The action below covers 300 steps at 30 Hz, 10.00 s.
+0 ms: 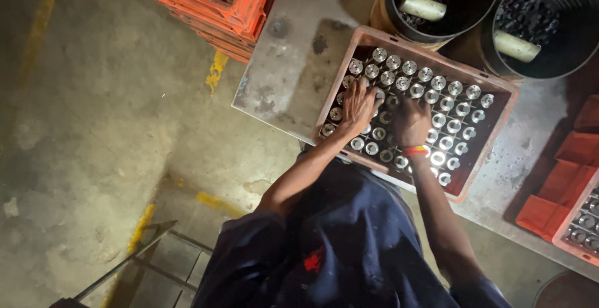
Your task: The person repeatedly scoops small dark pellets from a bucket and places them into the cavities of a pink plastic mold tray. They use a cylindrical scoop to transfer the pellets and occasionally adjust the tray or use a small metal tool to settle the contents.
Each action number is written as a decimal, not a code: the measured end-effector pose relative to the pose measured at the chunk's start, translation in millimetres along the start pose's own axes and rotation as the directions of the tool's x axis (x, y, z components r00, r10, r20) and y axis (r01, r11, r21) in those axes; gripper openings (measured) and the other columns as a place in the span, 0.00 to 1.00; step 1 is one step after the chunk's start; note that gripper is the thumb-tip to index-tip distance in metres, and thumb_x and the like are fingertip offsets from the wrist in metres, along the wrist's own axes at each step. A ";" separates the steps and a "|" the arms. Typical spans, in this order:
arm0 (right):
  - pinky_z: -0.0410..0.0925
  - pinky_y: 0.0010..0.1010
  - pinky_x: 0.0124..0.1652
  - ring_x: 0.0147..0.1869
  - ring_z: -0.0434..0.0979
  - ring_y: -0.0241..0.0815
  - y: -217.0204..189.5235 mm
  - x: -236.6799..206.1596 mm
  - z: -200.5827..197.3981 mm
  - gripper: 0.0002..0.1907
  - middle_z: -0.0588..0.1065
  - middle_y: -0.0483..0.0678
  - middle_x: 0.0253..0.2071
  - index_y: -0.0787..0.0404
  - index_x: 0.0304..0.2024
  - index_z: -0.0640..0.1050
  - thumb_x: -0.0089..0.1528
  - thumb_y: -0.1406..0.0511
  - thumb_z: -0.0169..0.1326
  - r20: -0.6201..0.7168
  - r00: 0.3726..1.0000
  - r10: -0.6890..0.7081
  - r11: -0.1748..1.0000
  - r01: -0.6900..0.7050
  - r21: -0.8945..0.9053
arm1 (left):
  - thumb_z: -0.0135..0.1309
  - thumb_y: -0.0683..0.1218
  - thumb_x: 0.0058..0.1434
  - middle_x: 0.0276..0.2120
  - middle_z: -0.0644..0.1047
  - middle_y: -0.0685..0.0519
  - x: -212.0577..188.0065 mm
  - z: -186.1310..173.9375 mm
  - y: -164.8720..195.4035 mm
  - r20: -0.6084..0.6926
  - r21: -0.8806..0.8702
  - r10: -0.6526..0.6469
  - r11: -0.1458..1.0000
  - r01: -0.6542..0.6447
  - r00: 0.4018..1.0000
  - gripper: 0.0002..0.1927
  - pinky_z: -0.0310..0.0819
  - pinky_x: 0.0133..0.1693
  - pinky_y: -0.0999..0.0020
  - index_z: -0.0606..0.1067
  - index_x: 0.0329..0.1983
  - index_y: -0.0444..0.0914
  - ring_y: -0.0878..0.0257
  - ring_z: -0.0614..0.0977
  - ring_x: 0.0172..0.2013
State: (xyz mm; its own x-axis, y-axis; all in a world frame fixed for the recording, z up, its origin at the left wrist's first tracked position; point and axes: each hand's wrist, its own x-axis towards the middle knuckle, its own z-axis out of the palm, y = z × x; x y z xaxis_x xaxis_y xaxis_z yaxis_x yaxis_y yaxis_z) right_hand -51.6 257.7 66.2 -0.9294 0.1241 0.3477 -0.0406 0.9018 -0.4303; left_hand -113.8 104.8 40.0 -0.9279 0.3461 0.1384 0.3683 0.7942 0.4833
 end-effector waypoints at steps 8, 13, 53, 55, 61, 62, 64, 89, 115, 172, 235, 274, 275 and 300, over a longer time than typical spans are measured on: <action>0.68 0.40 0.45 0.44 0.77 0.53 5.8 -0.1 -30.3 0.16 0.82 0.52 0.39 0.60 0.46 0.85 0.62 0.56 0.64 0.075 0.997 0.020 0.975 -0.036 0.220 | 0.61 0.60 0.59 0.49 0.76 0.47 10.7 -16.4 -17.4 -0.007 -0.171 0.180 0.969 -0.179 0.984 0.19 0.74 0.51 0.55 0.82 0.42 0.41 0.54 0.77 0.49; 0.77 0.34 0.45 0.49 0.82 0.36 28.0 -14.3 -52.2 0.23 0.82 0.35 0.42 0.50 0.55 0.78 0.65 0.46 0.55 0.150 0.792 0.591 0.201 -0.325 0.924 | 0.56 0.67 0.67 0.32 0.82 0.51 13.7 -42.7 -21.0 -0.080 -0.825 -0.128 0.565 0.007 0.989 0.25 0.78 0.45 0.60 0.84 0.41 0.43 0.61 0.82 0.39; 0.73 0.41 0.44 0.47 0.81 0.55 2.8 -87.2 8.4 0.22 0.78 0.59 0.46 0.63 0.58 0.73 0.69 0.57 0.62 0.146 0.929 0.340 0.838 -0.369 0.401 | 0.54 0.56 0.70 0.40 0.79 0.41 -56.8 -25.4 -21.8 0.404 -0.385 -0.122 0.876 0.290 0.907 0.23 0.75 0.33 0.59 0.76 0.63 0.42 0.54 0.81 0.33; 0.74 0.42 0.45 0.50 0.82 0.57 -6.0 -87.4 5.6 0.24 0.78 0.61 0.48 0.64 0.61 0.71 0.70 0.57 0.61 0.135 0.970 0.201 0.961 -0.222 0.164 | 0.61 0.50 0.61 0.55 0.77 0.38 -67.9 -14.2 -27.4 0.048 -0.295 0.153 0.946 -0.133 0.987 0.26 0.82 0.37 0.64 0.75 0.63 0.41 0.53 0.83 0.38; 0.75 0.40 0.43 0.46 0.83 0.56 -18.5 -79.4 -23.0 0.18 0.79 0.58 0.50 0.61 0.57 0.78 0.64 0.71 0.62 -0.008 0.998 0.062 0.983 -0.060 0.174 | 0.55 0.31 0.50 0.64 0.71 0.43 -89.2 2.3 -25.8 0.041 -0.259 0.251 0.938 -0.232 0.967 0.37 0.78 0.57 0.63 0.72 0.66 0.43 0.51 0.76 0.58; 0.75 0.40 0.44 0.46 0.83 0.54 -19.2 -79.6 -25.8 0.14 0.80 0.56 0.48 0.61 0.54 0.79 0.66 0.71 0.62 -0.029 0.998 0.064 0.979 -0.058 0.194 | 0.55 0.33 0.55 0.63 0.71 0.45 -91.3 0.3 -26.3 0.085 -0.287 0.172 0.948 -0.141 0.981 0.34 0.78 0.57 0.63 0.73 0.66 0.44 0.52 0.76 0.58; 0.73 0.41 0.41 0.44 0.81 0.54 -20.9 -81.1 -26.7 0.12 0.80 0.56 0.44 0.62 0.49 0.80 0.63 0.69 0.63 0.042 0.990 0.132 0.969 -0.138 0.202 | 0.55 0.37 0.65 0.62 0.72 0.49 -94.6 -4.3 -27.4 0.191 -0.330 0.024 0.943 0.041 0.981 0.27 0.78 0.56 0.63 0.75 0.68 0.47 0.54 0.76 0.57; 0.71 0.37 0.41 0.44 0.80 0.50 -24.0 -92.3 -27.6 0.20 0.77 0.54 0.47 0.58 0.59 0.73 0.68 0.56 0.56 0.363 0.852 0.378 0.749 -0.512 0.421 | 0.59 0.59 0.68 0.52 0.80 0.45 -87.8 -24.1 -30.2 0.310 -0.417 0.055 0.905 0.084 0.949 0.29 0.81 0.41 0.61 0.70 0.67 0.42 0.52 0.85 0.43; 0.72 0.34 0.47 0.45 0.80 0.42 7.8 -77.1 -86.0 0.12 0.82 0.50 0.43 0.55 0.47 0.83 0.65 0.58 0.61 0.380 0.913 0.149 0.816 -0.331 0.474 | 0.61 0.60 0.62 0.31 0.82 0.53 -50.2 -42.2 -70.3 0.246 -0.580 0.485 0.767 -0.273 0.839 0.17 0.81 0.33 0.63 0.82 0.36 0.42 0.63 0.83 0.33; 0.75 0.42 0.54 0.56 0.80 0.58 68.5 -35.3 -64.4 0.20 0.77 0.63 0.56 0.66 0.60 0.78 0.64 0.72 0.58 -0.044 0.991 0.126 0.973 -0.115 0.199 | 0.54 0.39 0.60 0.64 0.75 0.53 0.2 41.7 70.4 -0.227 -0.097 0.297 0.941 -0.325 0.928 0.29 0.76 0.27 0.77 0.71 0.66 0.46 0.62 0.84 0.48; 0.72 0.45 0.44 0.48 0.78 0.64 31.0 -87.3 -80.5 0.27 0.81 0.56 0.51 0.56 0.63 0.74 0.61 0.65 0.63 0.161 0.986 0.046 0.999 -0.043 -0.020 | 0.60 0.43 0.58 0.58 0.74 0.49 -86.8 49.4 49.6 -0.011 -0.121 0.258 0.959 -0.257 0.966 0.33 0.82 0.38 0.70 0.69 0.69 0.49 0.62 0.81 0.39; 0.75 0.43 0.48 0.52 0.82 0.56 30.1 -120.8 -86.4 0.25 0.78 0.57 0.54 0.60 0.60 0.78 0.59 0.70 0.64 0.174 0.979 0.108 0.969 -0.143 0.203 | 0.56 0.38 0.62 0.66 0.69 0.44 -119.1 46.5 23.6 0.160 -0.286 0.460 0.868 -0.405 0.873 0.30 0.83 0.49 0.62 0.69 0.69 0.42 0.51 0.80 0.53; 0.76 0.43 0.50 0.52 0.83 0.55 33.5 -121.1 -88.4 0.24 0.79 0.54 0.52 0.60 0.59 0.79 0.59 0.71 0.64 0.122 0.984 0.132 0.968 -0.154 0.197 | 0.54 0.36 0.63 0.66 0.69 0.43 -115.5 44.6 22.3 0.215 -0.272 0.435 0.887 -0.374 0.874 0.29 0.83 0.47 0.64 0.69 0.69 0.42 0.52 0.80 0.52; 0.72 0.32 0.42 0.42 0.78 0.41 114.6 -127.8 -112.5 0.28 0.75 0.50 0.43 0.63 0.61 0.68 0.76 0.48 0.59 0.418 0.784 0.460 0.276 -0.573 0.771 | 0.48 0.65 0.68 0.42 0.82 0.53 -65.6 -10.7 26.7 0.515 -0.851 0.170 0.217 0.478 0.840 0.25 0.84 0.41 0.62 0.72 0.55 0.42 0.65 0.86 0.39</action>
State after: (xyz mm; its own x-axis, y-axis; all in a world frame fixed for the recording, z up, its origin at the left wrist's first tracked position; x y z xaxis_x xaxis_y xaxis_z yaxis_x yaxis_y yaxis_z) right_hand 103.8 391.8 66.2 -0.9001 0.3392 -0.2733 0.2385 -0.1414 -0.9608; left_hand -43.8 97.9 53.1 -0.6871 0.6832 -0.2471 -0.4126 -0.0870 0.9068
